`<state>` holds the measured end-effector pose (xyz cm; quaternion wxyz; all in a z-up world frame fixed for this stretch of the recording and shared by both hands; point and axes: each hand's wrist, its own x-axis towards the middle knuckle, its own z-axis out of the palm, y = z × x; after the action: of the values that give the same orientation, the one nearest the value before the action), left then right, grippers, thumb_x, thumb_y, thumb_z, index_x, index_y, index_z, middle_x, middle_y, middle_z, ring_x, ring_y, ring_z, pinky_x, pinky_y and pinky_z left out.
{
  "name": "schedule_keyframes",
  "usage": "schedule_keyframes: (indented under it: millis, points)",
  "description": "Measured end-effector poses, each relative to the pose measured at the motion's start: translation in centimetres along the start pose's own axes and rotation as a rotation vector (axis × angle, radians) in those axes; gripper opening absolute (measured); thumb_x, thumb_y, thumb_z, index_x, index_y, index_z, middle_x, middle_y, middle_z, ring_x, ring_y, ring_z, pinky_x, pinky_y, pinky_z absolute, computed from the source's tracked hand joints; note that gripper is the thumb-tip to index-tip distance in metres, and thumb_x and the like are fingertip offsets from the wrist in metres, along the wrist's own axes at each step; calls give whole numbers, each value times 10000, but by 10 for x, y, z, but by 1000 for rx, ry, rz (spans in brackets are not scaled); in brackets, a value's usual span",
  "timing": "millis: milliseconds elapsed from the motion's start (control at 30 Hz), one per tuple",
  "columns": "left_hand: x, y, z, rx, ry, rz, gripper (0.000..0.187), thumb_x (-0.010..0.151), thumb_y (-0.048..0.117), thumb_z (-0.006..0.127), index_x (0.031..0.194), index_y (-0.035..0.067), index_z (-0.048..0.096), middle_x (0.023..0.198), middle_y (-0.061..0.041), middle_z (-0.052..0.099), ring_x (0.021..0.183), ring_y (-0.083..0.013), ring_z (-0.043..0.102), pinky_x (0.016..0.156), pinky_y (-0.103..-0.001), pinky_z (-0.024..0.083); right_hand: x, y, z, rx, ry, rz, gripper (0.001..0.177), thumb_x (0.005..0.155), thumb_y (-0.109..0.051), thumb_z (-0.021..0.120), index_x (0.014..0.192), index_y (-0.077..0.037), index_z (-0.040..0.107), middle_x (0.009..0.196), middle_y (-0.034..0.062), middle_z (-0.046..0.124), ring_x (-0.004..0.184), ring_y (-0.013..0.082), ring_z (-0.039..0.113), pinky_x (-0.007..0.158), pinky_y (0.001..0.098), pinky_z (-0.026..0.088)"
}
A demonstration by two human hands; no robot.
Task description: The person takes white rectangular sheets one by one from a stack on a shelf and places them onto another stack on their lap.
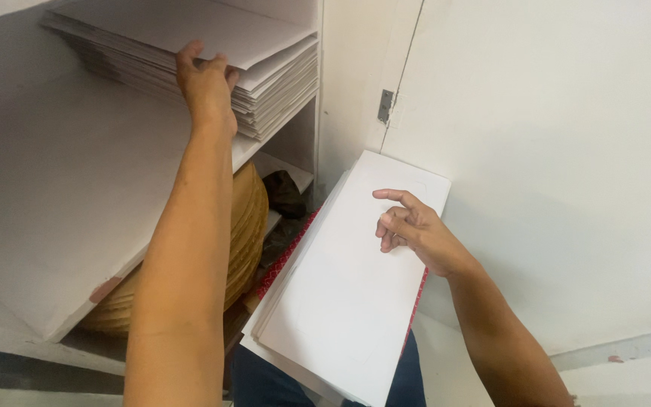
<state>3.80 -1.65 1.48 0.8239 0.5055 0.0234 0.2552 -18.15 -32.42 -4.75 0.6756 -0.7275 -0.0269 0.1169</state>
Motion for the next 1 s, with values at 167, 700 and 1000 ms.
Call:
schedule_keyframes:
  millis: [167,700,1000]
  points:
    - [-1,2,8,70,-3,-98,455,970,139,548,1409,32,490,1522,-159,423,1376,-278,515,1011,-407,661,-27,-20,7,-90,68,68,514,911,-289,590,1406,-157,547,815,78,620,717,224,603,806,376,530]
    - [-94,35,-29,180,217,116,141,932,179,674,1063,153,720,1070,8,759,988,-117,755,788,-231,651,-48,9,-17,-81,95,83,466,932,-264,587,1379,-136,570,804,76,641,694,238,625,695,318,445]
    - [-92,18,-69,209,276,213,267,784,-39,725,977,144,711,1112,16,643,1148,-175,569,1006,-354,514,-43,32,-11,29,10,50,489,907,-280,615,1366,-117,572,815,97,625,683,223,603,723,360,535]
